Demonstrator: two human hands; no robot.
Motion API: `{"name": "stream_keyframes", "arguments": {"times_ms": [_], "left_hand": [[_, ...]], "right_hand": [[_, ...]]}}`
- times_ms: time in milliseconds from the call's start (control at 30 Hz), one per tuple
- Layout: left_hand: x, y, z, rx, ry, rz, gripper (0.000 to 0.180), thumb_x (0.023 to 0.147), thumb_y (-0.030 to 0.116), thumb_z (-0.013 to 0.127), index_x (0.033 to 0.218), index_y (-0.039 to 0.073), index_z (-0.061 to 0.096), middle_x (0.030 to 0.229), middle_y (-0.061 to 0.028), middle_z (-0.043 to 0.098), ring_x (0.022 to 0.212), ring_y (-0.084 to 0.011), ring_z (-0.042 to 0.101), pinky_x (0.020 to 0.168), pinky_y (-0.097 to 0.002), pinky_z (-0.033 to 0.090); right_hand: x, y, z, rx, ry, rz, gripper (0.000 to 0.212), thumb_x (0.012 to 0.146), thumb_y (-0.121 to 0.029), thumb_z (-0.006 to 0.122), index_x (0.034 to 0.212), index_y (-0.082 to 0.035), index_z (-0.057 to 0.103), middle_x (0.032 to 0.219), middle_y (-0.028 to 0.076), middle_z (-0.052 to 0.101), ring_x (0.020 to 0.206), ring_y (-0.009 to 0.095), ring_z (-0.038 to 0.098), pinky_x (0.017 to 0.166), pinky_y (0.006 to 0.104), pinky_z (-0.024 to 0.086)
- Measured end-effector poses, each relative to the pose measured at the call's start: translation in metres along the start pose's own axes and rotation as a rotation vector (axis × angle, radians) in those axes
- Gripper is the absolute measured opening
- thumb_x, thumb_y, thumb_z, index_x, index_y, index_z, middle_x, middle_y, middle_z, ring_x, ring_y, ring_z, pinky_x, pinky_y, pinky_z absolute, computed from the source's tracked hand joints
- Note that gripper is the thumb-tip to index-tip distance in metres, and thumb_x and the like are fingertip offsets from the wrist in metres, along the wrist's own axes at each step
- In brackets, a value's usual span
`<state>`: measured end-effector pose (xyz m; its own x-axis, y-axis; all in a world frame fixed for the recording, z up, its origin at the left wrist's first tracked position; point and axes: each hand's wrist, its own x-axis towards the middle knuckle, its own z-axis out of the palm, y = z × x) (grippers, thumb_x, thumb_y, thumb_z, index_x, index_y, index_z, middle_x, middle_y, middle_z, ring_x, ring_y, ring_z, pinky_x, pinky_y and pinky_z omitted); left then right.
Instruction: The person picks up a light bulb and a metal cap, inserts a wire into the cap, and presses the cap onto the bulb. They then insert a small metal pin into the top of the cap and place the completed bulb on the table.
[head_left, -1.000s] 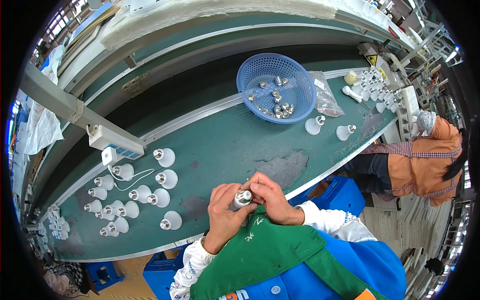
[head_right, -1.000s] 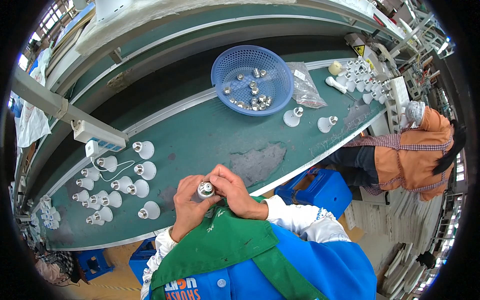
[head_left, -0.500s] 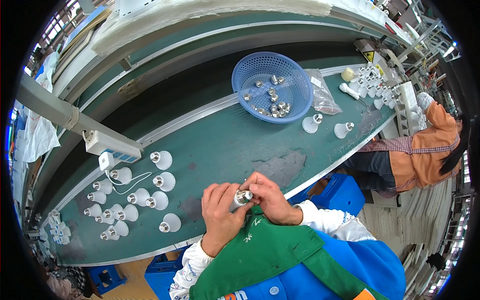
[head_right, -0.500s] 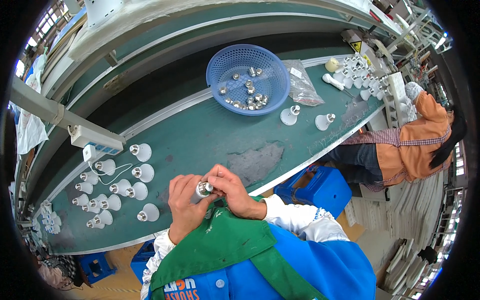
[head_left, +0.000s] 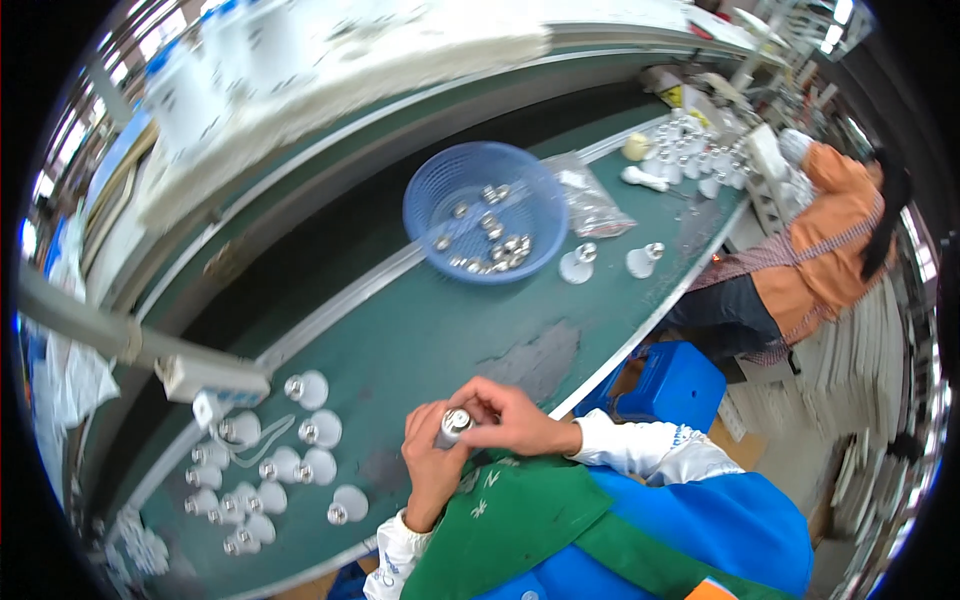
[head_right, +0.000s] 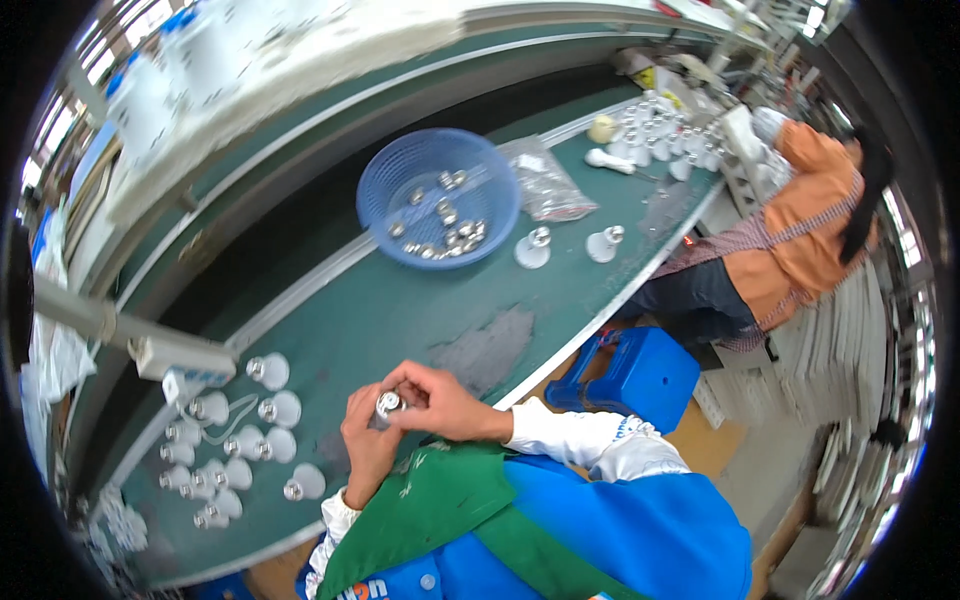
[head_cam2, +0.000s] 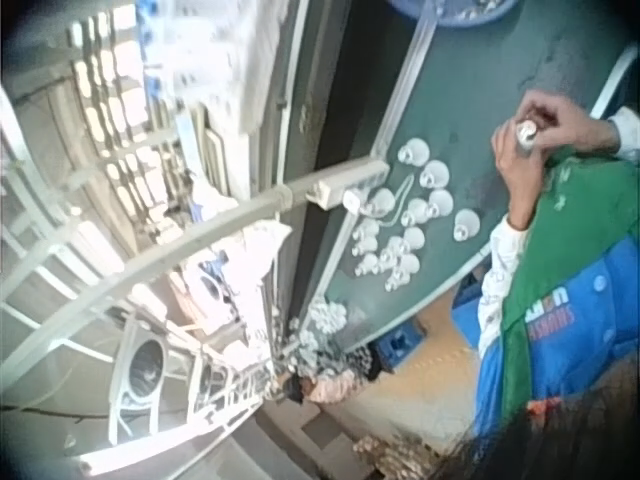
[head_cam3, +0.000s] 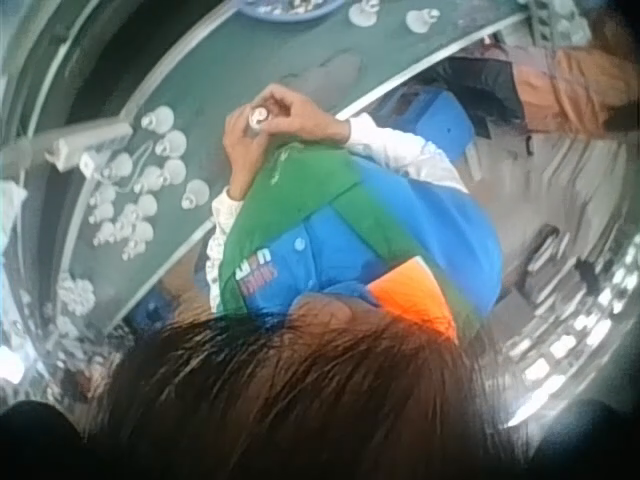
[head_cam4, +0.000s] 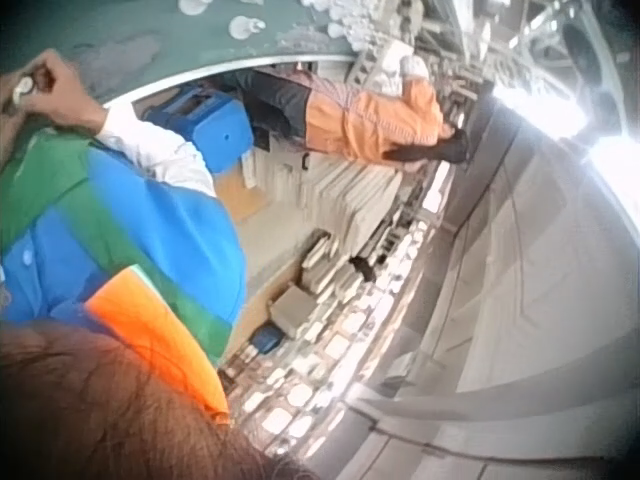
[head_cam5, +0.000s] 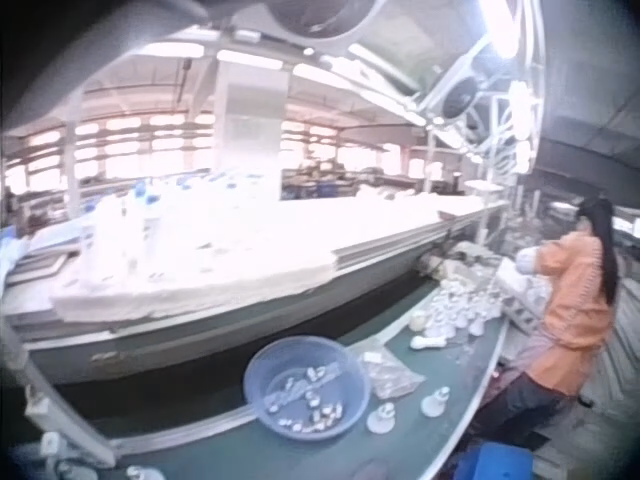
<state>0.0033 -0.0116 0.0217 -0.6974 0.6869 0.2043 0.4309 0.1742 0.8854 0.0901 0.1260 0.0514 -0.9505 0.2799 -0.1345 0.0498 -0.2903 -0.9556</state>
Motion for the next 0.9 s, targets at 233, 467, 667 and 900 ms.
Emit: {"name": "stream_keyframes", "arguments": {"times_ms": [233, 467, 667, 900], "left_hand": [[0.026, -0.016, 0.042, -0.084, -0.189, 0.088, 0.051, 0.067, 0.011, 0.074, 0.114, 0.0, 0.059, 0.113, -0.0165, 0.059, 0.106, -0.0335, 0.054, 0.091, -0.0408, 0.043], [0.009, -0.027, 0.02, -0.037, -0.34, -0.124, 0.062, 0.068, 0.013, 0.077, 0.123, 0.0, 0.052, 0.119, -0.0165, 0.056, 0.108, -0.0289, 0.055, 0.093, -0.0379, 0.042], [-0.012, -0.04, 0.0, -0.119, -0.299, -0.291, 0.051, 0.072, 0.002, 0.069, 0.121, -0.002, 0.054, 0.108, -0.013, 0.062, 0.099, -0.0195, 0.059, 0.084, -0.0307, 0.046], [-0.017, -0.051, -0.011, -0.232, -0.171, -0.406, 0.046, 0.074, -0.002, 0.066, 0.119, -0.004, 0.054, 0.106, -0.0133, 0.061, 0.094, -0.0175, 0.058, 0.08, -0.0271, 0.048]], "right_hand": [[-0.011, 0.019, -0.036, -0.555, 0.283, -0.298, 0.031, 0.074, -0.013, 0.072, 0.1, -0.003, 0.058, 0.073, 0.004, 0.05, 0.062, 0.012, 0.047, 0.055, 0.0276, 0.04], [-0.009, 0.009, -0.151, -0.817, 0.949, -0.338, 0.025, 0.073, -0.01, 0.066, 0.094, -0.003, 0.056, 0.081, 0.013, 0.056, 0.068, 0.025, 0.058, 0.063, 0.0354, 0.047], [-0.006, 0.023, -0.257, -0.954, 1.269, -0.291, 0.022, 0.074, -0.013, 0.065, 0.09, -0.003, 0.053, 0.085, 0.014, 0.059, 0.076, 0.033, 0.06, 0.066, 0.042, 0.046], [-0.007, 0.027, -0.281, -0.954, 1.342, -0.075, 0.027, 0.075, -0.016, 0.065, 0.098, -0.006, 0.055, 0.089, 0.014, 0.059, 0.086, 0.034, 0.058, 0.073, 0.0447, 0.043]]}}
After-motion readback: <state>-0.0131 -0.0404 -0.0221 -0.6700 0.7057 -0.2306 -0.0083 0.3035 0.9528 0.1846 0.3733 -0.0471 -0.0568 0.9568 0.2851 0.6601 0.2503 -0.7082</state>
